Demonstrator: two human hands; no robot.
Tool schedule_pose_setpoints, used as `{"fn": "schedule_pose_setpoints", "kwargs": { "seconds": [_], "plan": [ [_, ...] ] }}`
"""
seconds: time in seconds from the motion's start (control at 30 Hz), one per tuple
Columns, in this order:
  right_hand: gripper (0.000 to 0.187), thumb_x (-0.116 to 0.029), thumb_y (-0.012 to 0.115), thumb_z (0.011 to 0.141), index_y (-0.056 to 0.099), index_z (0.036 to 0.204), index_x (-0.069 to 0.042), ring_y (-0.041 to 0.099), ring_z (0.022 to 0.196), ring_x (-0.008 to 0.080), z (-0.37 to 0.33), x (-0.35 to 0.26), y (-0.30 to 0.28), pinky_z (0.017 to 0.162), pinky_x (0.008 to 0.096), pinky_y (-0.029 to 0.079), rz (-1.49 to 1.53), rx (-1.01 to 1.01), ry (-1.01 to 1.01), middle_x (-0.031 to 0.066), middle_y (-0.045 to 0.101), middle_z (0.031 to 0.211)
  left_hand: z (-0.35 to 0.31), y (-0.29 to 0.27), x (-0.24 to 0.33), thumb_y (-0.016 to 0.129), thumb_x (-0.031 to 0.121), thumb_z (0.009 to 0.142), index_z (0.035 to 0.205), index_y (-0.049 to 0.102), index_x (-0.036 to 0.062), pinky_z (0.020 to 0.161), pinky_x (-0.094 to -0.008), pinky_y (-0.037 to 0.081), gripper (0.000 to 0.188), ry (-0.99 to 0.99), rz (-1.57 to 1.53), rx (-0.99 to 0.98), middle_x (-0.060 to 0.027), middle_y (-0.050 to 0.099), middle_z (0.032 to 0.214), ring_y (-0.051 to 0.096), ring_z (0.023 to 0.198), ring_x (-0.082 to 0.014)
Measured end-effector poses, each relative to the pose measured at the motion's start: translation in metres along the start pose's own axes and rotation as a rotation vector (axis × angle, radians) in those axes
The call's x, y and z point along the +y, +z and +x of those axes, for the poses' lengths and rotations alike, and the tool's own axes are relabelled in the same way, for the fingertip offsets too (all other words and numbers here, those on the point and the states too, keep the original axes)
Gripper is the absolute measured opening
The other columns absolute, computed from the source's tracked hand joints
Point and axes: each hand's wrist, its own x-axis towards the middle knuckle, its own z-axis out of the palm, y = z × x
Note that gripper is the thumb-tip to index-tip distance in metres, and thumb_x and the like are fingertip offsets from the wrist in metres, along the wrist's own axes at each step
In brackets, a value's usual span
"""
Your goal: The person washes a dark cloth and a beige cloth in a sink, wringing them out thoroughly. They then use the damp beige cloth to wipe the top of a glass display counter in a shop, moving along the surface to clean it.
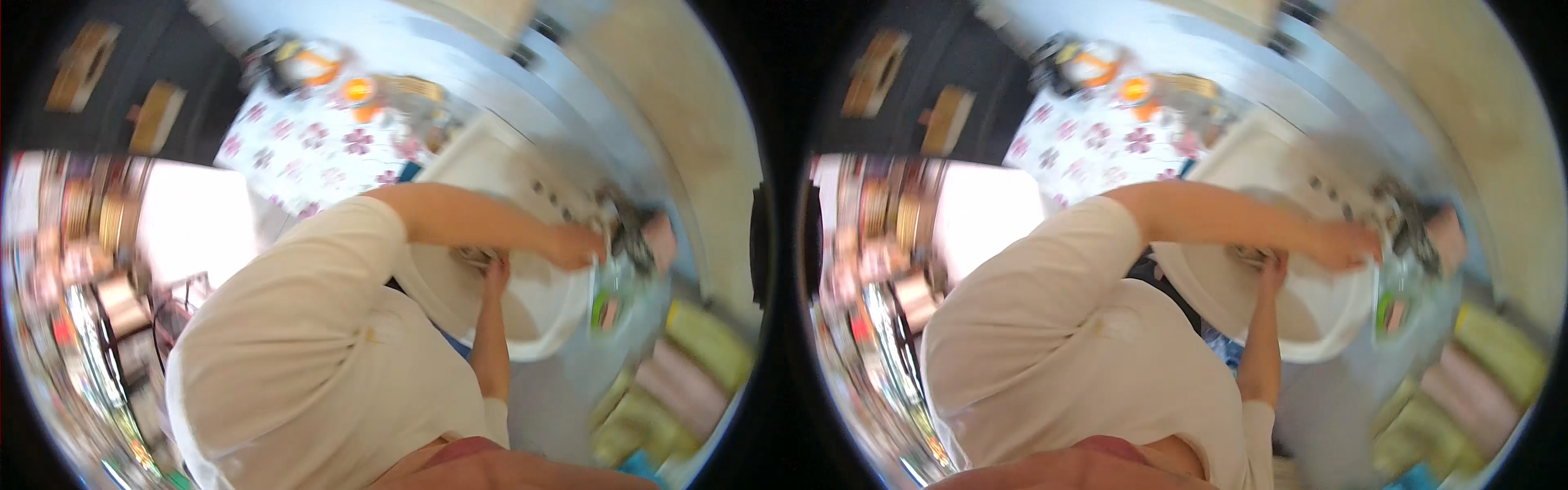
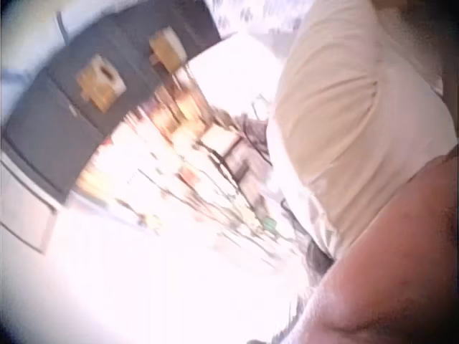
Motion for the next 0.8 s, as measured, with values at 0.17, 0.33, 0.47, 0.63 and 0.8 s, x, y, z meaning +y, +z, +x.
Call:
{"fn": "schedule_pose_setpoints", "kwargs": {
  "seconds": [0.17, 0.33, 0.47, 0.63, 0.8],
  "plan": [
    [0.043, -0.033, 0.051, 0.089, 0.045, 0.121, -0.004, 0.051, 0.107, 0.0214, 0.022, -0.078, -0.015, 0.085, 0.0359, 0.045, 0.367, -0.138, -0.002, 0.0095, 0.052, 0.117, -0.114, -0.021, -0.016, 0.056, 0.017, 0.079, 0.096, 0.061, 0.0082, 0.081, -0.038, 0.045, 0.02, -0.512, 0.09, 0.166, -0.0108, 0.06, 0.094, 0.057, 0.093, -0.0286],
    [0.045, -0.022, 0.053, 0.09, 0.041, 0.128, -0.003, 0.049, 0.113, 0.0244, 0.026, -0.118, -0.015, 0.094, 0.0375, 0.04, 0.379, -0.326, -0.068, 0.0115, 0.048, 0.126, -0.169, -0.004, -0.041, 0.065, 0.027, 0.07, 0.103, 0.06, 0.0072, 0.086, -0.0397, 0.044, 0.038, -1.051, 0.184, 0.336, -0.0125, 0.06, 0.1, 0.057, 0.099, -0.0302],
    [0.047, -0.015, 0.057, 0.087, 0.04, 0.129, 0.0, 0.048, 0.115, 0.0246, -0.004, -0.143, -0.005, 0.095, 0.038, 0.039, 0.207, -0.427, -0.201, 0.0118, 0.046, 0.128, -0.161, -0.005, -0.058, 0.064, 0.031, 0.069, 0.11, 0.057, 0.0073, 0.085, -0.0404, 0.045, 0.048, -1.156, 0.015, 0.324, -0.0167, 0.06, 0.102, 0.057, 0.098, -0.0332],
    [0.055, -0.019, 0.062, 0.084, 0.038, 0.132, -0.006, 0.042, 0.121, 0.0256, 0.02, -0.098, -0.028, 0.099, 0.0399, 0.036, 0.102, -0.463, -0.358, 0.0107, 0.041, 0.134, -0.119, -0.011, -0.026, 0.06, 0.03, 0.073, 0.107, 0.058, 0.0073, 0.084, -0.0392, 0.045, 0.041, -1.021, -0.098, 0.499, -0.0179, 0.062, 0.1, 0.058, 0.098, -0.0321],
    [0.062, -0.026, 0.065, 0.082, 0.036, 0.134, -0.011, 0.033, 0.127, 0.0264, 0.017, -0.076, -0.039, 0.102, 0.049, 0.029, 0.793, -0.767, 0.365, 0.0063, 0.034, 0.14, -0.107, -0.013, -0.011, 0.059, 0.025, 0.072, 0.102, 0.057, 0.0069, 0.076, -0.0422, 0.045, 0.035, -0.703, -0.12, 0.4, -0.0168, 0.061, 0.091, 0.059, 0.09, -0.0332]
  ]
}}
